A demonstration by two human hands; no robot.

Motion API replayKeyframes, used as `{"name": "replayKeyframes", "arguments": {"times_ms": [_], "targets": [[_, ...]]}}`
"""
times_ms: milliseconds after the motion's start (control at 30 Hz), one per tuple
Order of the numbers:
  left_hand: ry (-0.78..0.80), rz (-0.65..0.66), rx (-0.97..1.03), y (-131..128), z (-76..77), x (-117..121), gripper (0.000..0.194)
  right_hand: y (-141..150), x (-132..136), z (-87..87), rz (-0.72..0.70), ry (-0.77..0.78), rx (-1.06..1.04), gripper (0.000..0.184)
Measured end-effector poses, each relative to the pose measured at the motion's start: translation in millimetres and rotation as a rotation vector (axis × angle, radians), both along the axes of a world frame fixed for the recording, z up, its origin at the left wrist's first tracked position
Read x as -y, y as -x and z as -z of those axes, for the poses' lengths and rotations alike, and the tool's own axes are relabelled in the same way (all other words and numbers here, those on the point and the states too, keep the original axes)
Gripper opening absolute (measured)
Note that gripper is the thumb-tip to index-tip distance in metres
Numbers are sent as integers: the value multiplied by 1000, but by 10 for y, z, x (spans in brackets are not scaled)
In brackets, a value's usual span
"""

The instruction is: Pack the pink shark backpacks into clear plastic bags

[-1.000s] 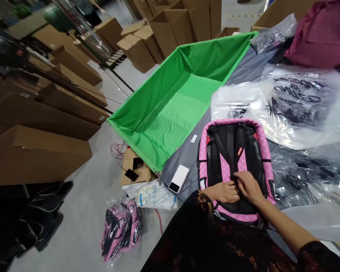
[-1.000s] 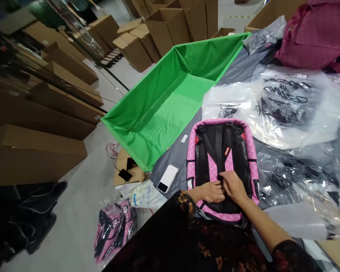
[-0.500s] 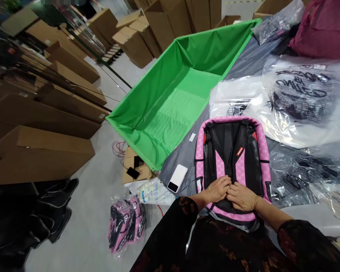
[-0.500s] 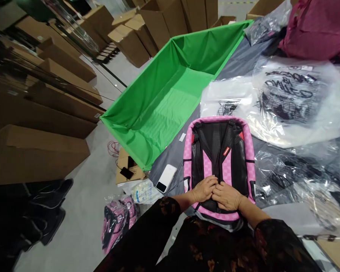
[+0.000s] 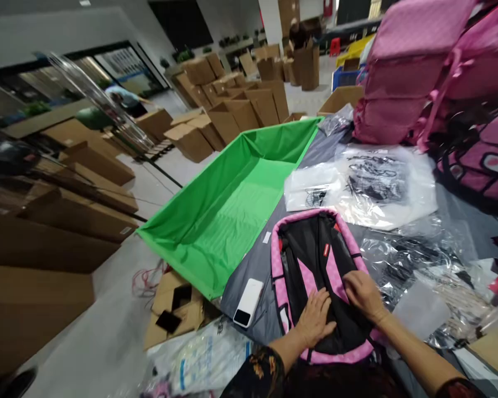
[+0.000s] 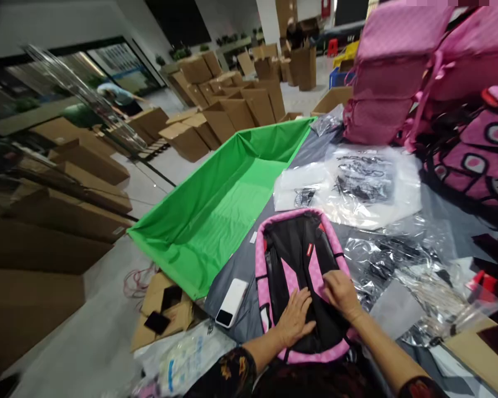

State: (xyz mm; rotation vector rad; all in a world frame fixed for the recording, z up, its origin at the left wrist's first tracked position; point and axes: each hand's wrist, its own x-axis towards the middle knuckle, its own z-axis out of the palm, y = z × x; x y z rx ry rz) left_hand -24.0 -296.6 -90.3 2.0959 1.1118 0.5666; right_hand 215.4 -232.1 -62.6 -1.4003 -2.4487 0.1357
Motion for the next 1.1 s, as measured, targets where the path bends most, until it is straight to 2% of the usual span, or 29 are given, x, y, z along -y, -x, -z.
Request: {"name": "replayKeyframes", "arguments": {"times_ms": [100,167,233,300,333,400,467,533,633,733,800,833,900,1000,1100], "targets": [[-23,28,61,6,43,114,55,-447,-172,2,443,-52,12,36],[-2,44,64,-4,25,111,57,-641,-189,33,615,-49,26,27],[16,-4,38,-59,-23,102,66,-720,-111,71,690,-29,29,15],[6,-90,3,-158,-63,137,78,-736,6,87,690,-12,5,9],[2,-94,-13,-213,-69,174,84,-749,56,72,677,-11,-17,12],[25,9,-29,-304,-42,276,87,-846,107,-34,661,-23,-69,16],[71,148,-22,-336,15,387,80,-1082,72,-271,711,-52,-125,22],[98,203,-3,-307,64,473,71,-1436,-45,-644,826,-92,-181,33],[138,253,-8,-221,26,499,70,-1979,-288,-1396,950,-160,-264,36],[174,297,-61,-198,-213,357,66,-2205,-472,-2198,828,-204,-356,34],[211,279,-52,-253,-468,200,59,-2102,-534,-2629,681,-233,-417,41],[257,241,-6,-307,-609,121,59,-1985,-550,-2788,611,-247,-442,45],[420,168,180,-473,-881,-10,64,-1656,-558,-2978,493,-270,-481,52],[719,146,637,-826,-1193,-107,85,-1056,-521,-2984,384,-300,-531,54],[939,23,1171,-1102,-1384,-153,91,-521,-443,-2789,273,-293,-505,54]]}}
